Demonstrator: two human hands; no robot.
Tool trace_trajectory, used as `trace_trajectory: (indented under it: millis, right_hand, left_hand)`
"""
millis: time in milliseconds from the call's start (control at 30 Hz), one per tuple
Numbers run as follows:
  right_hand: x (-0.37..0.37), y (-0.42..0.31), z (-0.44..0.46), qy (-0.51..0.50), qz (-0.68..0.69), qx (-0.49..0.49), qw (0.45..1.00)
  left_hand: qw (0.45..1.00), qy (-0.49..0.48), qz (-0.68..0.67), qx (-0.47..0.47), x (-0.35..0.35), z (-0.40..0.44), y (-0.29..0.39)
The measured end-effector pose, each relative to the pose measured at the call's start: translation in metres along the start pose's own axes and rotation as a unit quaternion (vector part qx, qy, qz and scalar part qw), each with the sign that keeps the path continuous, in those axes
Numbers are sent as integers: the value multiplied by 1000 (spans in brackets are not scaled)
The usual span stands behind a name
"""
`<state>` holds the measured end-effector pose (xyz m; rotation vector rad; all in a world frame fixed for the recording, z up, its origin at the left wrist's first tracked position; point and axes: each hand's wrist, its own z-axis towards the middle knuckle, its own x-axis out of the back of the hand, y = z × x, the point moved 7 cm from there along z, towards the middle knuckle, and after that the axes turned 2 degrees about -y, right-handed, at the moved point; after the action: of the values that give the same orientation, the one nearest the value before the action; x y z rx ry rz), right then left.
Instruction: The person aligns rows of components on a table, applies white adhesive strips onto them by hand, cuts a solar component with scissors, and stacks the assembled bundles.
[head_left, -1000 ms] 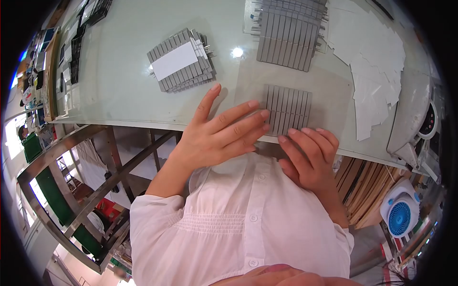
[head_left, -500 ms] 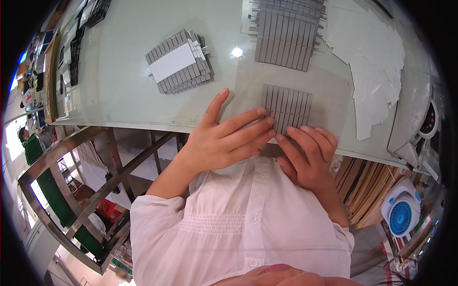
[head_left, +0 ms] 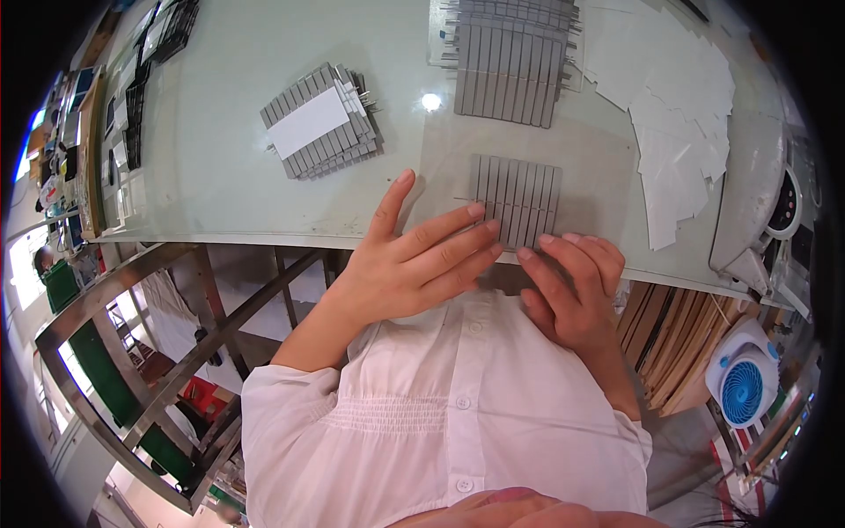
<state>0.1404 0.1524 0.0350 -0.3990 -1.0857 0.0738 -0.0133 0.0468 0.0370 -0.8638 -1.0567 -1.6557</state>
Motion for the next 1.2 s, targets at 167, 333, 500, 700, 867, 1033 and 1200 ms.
trace_trajectory:
  millis: [167, 333, 500, 700, 867, 1033, 1200]
  right_hand:
    - [-6, -3, 2, -13, -28, -7, 1000]
    - [-6, -3, 1, -13, -24, -8, 1000]
    - [-5, -2, -1, -2, -18, 1, 1000]
    - [49, 46, -29, 67, -114, -126, 983]
    - [59, 79, -59, 9, -175, -137, 975]
    - [55, 74, -63, 71, -125, -97, 985]
    - [56, 78, -74, 97, -120, -96, 983]
  left_hand:
    - [1000, -8, 10, 0, -5, 4, 2]
    - [1000, -4, 7, -1, -4, 5, 1]
    - [1000, -10, 2, 3, -4, 5, 1]
    - [1000, -14, -14, -17, -5, 2, 1]
    - [999, 20, -29, -26, -1, 1, 1]
    - [997, 47, -36, -39, 4, 0, 0]
    - [997, 54, -39, -46, 9, -1, 6]
